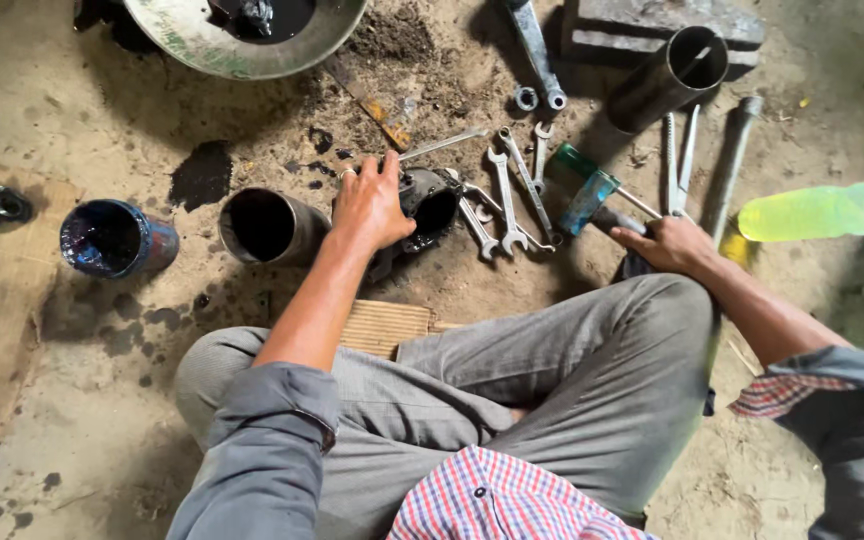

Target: The person cleans and assembles mechanical engine components by hand and using a wrench while sitting on the floor.

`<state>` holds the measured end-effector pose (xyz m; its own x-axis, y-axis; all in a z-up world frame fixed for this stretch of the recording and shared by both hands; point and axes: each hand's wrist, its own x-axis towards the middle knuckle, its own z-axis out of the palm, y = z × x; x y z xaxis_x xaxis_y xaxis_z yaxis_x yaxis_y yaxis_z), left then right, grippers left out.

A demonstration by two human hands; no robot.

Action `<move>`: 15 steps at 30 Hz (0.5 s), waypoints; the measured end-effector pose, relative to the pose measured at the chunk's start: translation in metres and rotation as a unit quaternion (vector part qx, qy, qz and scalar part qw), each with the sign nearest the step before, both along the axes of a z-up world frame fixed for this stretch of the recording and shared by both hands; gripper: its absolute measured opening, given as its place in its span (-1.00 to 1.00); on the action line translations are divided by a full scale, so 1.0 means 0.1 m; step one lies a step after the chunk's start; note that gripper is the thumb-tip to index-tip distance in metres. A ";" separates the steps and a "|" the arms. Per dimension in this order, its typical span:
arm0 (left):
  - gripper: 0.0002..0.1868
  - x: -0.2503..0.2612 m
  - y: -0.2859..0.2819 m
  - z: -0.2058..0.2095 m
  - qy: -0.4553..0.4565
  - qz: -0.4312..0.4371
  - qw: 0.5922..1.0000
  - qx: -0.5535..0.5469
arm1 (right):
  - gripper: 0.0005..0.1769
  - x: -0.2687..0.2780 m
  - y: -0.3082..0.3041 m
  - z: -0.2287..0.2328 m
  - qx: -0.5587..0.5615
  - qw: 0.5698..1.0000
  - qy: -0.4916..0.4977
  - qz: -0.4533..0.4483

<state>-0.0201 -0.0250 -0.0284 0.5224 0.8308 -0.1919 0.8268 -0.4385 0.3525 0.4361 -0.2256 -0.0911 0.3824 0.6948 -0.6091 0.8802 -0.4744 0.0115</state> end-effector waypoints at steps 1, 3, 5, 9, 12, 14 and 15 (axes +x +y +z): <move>0.16 0.01 -0.02 0.03 0.003 0.008 1.000 -0.009 | 0.03 0.03 -0.01 -0.06 0.002 1.000 0.026 0.002; 0.13 0.03 -0.04 0.07 0.011 0.018 1.000 -0.022 | 0.01 0.04 0.02 -0.03 -0.028 0.999 0.033 0.016; 0.18 0.04 -0.04 0.07 0.009 0.005 1.000 -0.001 | -0.04 -0.10 0.24 0.17 -0.097 0.994 -0.002 0.057; 0.36 0.05 -0.02 0.01 -0.017 0.017 1.000 0.008 | -0.18 -0.80 0.91 0.77 -0.059 0.968 -0.091 0.226; 0.40 0.04 -0.03 0.00 -0.029 0.027 0.999 0.016 | -0.35 -1.55 1.44 0.84 0.160 0.964 0.033 0.211; 0.39 0.05 -0.04 0.04 -0.025 0.028 0.999 0.000 | -0.32 -1.92 1.78 0.69 0.509 0.740 0.043 0.438; 0.39 0.05 -0.05 0.06 -0.022 0.030 0.999 -0.009 | -0.40 -2.03 1.95 0.57 0.463 0.765 0.053 0.445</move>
